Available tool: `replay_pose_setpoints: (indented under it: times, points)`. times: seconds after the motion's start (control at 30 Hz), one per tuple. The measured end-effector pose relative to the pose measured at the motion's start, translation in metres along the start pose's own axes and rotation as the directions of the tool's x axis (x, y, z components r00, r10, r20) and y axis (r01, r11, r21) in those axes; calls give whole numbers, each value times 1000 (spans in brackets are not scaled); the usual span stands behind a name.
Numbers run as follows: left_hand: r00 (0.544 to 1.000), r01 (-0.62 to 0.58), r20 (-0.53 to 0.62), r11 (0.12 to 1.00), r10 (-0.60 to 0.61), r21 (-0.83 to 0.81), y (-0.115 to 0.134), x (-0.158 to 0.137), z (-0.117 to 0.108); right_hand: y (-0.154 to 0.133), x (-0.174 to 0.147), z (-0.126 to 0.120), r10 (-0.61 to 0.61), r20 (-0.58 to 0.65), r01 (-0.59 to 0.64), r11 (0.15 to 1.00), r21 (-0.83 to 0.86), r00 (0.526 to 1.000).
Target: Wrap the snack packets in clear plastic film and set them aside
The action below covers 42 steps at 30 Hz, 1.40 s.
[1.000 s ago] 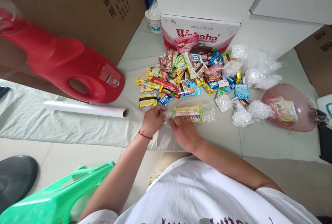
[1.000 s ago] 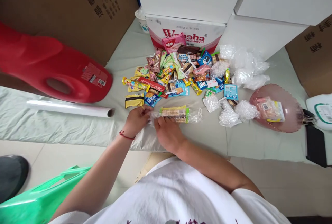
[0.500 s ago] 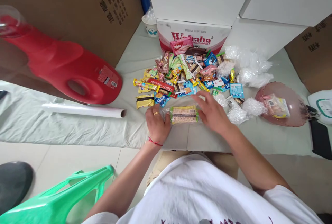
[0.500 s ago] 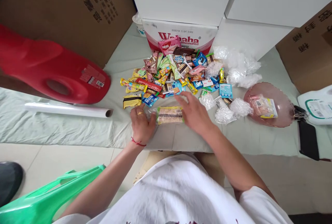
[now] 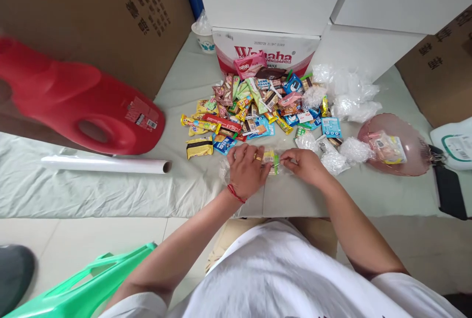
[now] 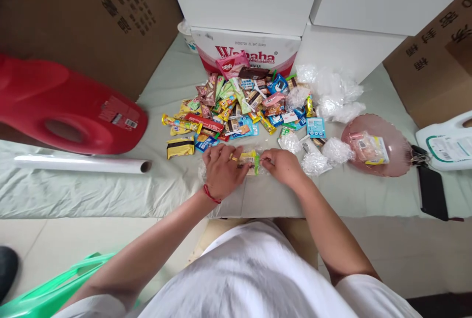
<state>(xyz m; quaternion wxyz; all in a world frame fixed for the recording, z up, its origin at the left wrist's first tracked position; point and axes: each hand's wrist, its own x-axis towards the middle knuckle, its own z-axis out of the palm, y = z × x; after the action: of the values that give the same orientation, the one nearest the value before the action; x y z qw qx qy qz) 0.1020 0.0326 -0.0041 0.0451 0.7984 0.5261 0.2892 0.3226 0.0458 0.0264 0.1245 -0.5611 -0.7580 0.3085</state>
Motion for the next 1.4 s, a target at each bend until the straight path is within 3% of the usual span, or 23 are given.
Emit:
replay_pose_setpoints:
  times: [0.1, 0.2, 0.3, 0.4, 0.47, 0.53, 0.6, 0.67, 0.77, 0.87, 0.93, 1.07, 1.23, 1.3, 1.4]
  points:
    - [994, -21, -102, 999, 24, 39, -3, 3, 6, 8, 15, -2, 7, 6, -7, 996, 85, 1000]
    - [961, -42, -268, 995, 65, 88, -6, 4, 5, 12, 30, 2, 70, 38, -74, 991, 114, 997]
    - [917, -183, -338, 977, 211, 114, -6, -1, 3, 17, 43, 11, 99, 18, -100, 991, 84, 995]
    - [887, -390, -233, 917, 398, 80, -9, -12, 6, 25, 49, 16, 90, -76, -83, 992, 91, 993]
    - [871, -473, -139, 881, 471, 22, -11, -21, 11, 33, 47, 13, 110, -225, -80, 987, 137, 968]
    - [867, -497, -52, 867, 495, -27, -13, -29, 14, 40, 42, 8, 177, -426, -99, 975, 199, 887]
    - [874, -481, 49, 875, 484, -59, -13, -35, 15, 43, 38, 3, 237, -523, -117, 961, 252, 819]
    - [878, -454, 139, 888, 459, -69, -12, -37, 16, 41, 37, 0, 232, -465, -129, 962, 241, 854]
    - [877, -437, 205, 899, 434, -37, -9, -38, 16, 34, 40, 2, 197, -217, -181, 979, 88, 956]
    - [872, -445, 225, 895, 434, 0, -9, -39, 16, 30, 42, 5, 205, -20, -205, 979, 12, 979]
    - [871, -447, 234, 894, 432, 12, -9, -40, 15, 30, 41, 7, 161, -50, -158, 985, 63, 986]
    - [877, -432, 243, 901, 415, 21, -10, -42, 13, 31, 34, 11, 94, -271, -45, 983, 180, 958]
    - [874, -435, 253, 900, 415, 24, -11, -44, 17, 24, 26, 14, 184, -108, -145, 945, 293, 977]
    - [877, -434, 243, 901, 415, 25, -9, -43, 20, 12, 25, 15, 182, -192, -123, 951, 284, 964]
    - [892, -410, 196, 912, 407, -26, -7, -39, 18, -19, 27, 24, 71, -282, -32, 990, 140, 957]
